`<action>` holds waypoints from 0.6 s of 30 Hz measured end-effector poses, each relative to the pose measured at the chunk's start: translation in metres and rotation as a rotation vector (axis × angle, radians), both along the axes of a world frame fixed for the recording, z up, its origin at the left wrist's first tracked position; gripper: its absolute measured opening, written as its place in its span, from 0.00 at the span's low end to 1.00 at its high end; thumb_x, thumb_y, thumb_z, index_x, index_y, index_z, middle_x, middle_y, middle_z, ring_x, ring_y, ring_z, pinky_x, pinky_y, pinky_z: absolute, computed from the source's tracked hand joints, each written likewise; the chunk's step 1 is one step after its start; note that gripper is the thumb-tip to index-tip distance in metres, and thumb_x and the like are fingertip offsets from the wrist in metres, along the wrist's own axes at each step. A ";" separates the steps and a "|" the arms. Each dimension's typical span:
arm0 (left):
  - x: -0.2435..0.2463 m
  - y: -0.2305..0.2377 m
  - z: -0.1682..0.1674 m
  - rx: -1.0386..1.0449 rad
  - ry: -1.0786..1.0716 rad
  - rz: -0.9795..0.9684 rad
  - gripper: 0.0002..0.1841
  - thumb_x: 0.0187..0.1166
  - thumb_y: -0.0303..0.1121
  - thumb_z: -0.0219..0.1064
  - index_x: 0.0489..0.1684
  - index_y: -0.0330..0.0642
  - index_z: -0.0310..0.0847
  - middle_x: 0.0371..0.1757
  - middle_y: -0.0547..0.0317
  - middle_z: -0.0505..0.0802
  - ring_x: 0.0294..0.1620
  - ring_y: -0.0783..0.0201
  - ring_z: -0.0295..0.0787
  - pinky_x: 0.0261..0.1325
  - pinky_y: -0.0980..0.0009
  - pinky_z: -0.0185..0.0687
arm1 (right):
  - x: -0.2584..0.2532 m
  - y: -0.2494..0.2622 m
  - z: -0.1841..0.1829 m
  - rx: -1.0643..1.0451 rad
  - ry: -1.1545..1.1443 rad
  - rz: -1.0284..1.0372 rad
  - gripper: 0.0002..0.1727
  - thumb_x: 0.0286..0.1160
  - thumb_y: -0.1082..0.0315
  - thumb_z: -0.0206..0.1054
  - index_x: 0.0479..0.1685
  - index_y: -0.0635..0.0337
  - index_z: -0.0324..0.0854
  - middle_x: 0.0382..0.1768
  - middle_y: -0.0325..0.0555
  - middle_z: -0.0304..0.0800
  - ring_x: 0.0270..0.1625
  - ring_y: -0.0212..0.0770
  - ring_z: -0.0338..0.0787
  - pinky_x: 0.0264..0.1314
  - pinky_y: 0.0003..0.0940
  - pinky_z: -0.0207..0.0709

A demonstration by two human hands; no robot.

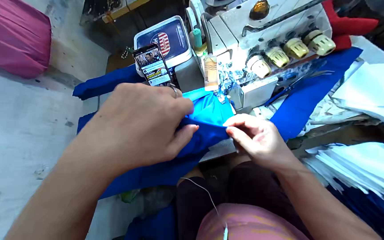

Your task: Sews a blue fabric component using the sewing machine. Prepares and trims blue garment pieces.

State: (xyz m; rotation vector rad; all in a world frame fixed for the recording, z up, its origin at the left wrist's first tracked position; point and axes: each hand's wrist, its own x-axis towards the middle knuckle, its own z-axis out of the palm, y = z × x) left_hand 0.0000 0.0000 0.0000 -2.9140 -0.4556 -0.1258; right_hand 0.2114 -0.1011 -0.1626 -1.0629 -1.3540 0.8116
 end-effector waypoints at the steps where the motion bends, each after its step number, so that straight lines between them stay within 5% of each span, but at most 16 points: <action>1: 0.003 0.001 -0.005 -0.017 0.024 -0.005 0.18 0.77 0.49 0.57 0.30 0.49 0.90 0.28 0.60 0.87 0.24 0.60 0.85 0.20 0.60 0.70 | -0.001 -0.009 -0.008 0.013 0.017 -0.030 0.08 0.82 0.69 0.62 0.45 0.61 0.87 0.38 0.29 0.88 0.29 0.13 0.80 0.32 0.09 0.78; 4: 0.011 0.003 -0.017 -0.066 0.061 -0.040 0.17 0.76 0.46 0.58 0.23 0.51 0.88 0.25 0.63 0.84 0.22 0.63 0.83 0.17 0.64 0.69 | -0.003 -0.020 -0.026 0.062 0.050 -0.096 0.10 0.83 0.68 0.64 0.47 0.65 0.87 0.42 0.31 0.88 0.34 0.11 0.82 0.37 0.08 0.79; 18: 0.036 0.018 -0.033 -0.113 0.071 -0.037 0.16 0.80 0.46 0.61 0.25 0.50 0.87 0.18 0.64 0.79 0.19 0.62 0.81 0.19 0.64 0.66 | -0.002 0.009 -0.034 0.055 0.084 -0.098 0.04 0.79 0.73 0.64 0.42 0.63 0.84 0.34 0.30 0.84 0.27 0.13 0.78 0.31 0.07 0.76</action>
